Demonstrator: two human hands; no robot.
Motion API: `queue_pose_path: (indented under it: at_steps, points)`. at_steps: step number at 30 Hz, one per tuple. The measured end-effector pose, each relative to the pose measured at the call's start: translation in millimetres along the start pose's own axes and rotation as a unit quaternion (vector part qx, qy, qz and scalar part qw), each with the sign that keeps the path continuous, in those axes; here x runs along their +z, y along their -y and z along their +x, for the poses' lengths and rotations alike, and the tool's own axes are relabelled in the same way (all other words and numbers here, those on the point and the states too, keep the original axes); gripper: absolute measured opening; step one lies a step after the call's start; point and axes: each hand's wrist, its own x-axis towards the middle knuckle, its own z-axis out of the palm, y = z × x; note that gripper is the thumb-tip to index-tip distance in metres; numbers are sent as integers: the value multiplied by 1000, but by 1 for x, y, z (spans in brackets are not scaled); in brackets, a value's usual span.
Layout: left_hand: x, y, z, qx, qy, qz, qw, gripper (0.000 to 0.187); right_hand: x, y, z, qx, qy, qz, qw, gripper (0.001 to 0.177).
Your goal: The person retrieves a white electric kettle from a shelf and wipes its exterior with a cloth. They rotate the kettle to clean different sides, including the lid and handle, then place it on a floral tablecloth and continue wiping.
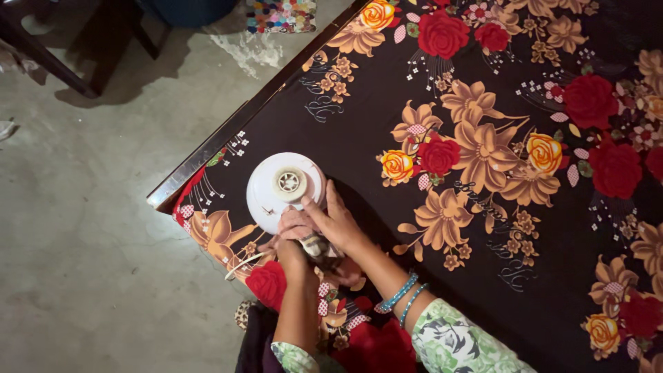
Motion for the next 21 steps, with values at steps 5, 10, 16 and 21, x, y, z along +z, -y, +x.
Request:
queue_pose_path:
  at_steps: [5, 10, 16, 21]
  points:
    - [26, -1, -12, -78, -141, 186, 969, 63, -21, 2, -10, 28, 50, -16, 998, 102]
    - [7, 6, -4, -35, -28, 302, 952, 52, -47, 4, -30, 141, 186, 152, 960, 101]
    - [7, 3, -2, 114, 53, 469, 874, 45, -66, 0, -44, 131, 273, 144, 942, 92]
    - [52, -40, -35, 181, 99, 542, 815, 43, -86, -10, -20, 79, 243, 198, 946, 62]
